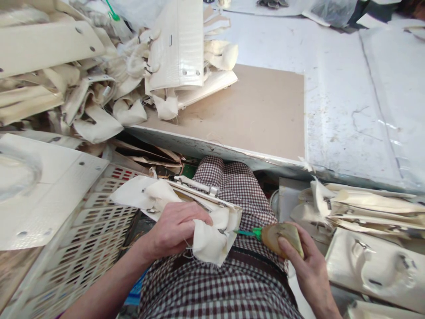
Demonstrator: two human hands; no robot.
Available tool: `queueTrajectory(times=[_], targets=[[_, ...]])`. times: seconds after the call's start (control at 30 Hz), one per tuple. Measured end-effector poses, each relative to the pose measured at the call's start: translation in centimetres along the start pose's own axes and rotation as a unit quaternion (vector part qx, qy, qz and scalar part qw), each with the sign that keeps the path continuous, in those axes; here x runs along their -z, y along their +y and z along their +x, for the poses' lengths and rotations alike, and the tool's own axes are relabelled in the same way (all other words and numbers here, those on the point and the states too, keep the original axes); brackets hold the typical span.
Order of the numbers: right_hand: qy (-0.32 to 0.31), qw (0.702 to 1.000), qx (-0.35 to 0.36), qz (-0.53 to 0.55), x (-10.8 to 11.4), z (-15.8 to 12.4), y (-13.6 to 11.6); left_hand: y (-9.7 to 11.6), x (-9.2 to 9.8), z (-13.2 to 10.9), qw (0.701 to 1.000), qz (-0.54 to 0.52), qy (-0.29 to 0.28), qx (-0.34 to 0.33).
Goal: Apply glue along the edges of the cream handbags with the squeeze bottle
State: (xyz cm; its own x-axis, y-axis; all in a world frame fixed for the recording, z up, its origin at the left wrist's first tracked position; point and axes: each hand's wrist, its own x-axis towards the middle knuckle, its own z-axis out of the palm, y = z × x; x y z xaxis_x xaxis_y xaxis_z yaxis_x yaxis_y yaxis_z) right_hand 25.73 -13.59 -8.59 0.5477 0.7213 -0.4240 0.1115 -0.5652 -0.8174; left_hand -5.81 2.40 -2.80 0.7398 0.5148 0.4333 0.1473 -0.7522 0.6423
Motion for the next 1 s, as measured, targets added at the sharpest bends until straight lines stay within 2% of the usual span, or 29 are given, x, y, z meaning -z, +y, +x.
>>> queueTrajectory(times=[0.17,0.37,0.63,0.8,1.0], targets=[[-0.013,0.998,-0.042,0.044,0.0,-1.0,-1.0,-0.1,0.0,0.0,1.000,-0.007,-0.005,0.005],[0.021,0.996,-0.061,0.060,-0.6,-2.3,-2.7,-0.1,0.1,0.2,1.000,-0.001,0.002,0.004],[0.043,0.995,-0.066,0.059,-0.6,-2.3,-2.9,0.0,0.0,0.4,1.000,0.003,0.003,-0.002],[-0.003,0.988,-0.094,0.122,-0.6,-2.5,-2.8,0.0,-0.2,0.3,1.000,0.001,-0.006,0.000],[-0.038,0.959,-0.125,0.252,-0.9,-3.2,-2.9,0.0,0.0,0.4,1.000,0.000,-0.001,0.006]])
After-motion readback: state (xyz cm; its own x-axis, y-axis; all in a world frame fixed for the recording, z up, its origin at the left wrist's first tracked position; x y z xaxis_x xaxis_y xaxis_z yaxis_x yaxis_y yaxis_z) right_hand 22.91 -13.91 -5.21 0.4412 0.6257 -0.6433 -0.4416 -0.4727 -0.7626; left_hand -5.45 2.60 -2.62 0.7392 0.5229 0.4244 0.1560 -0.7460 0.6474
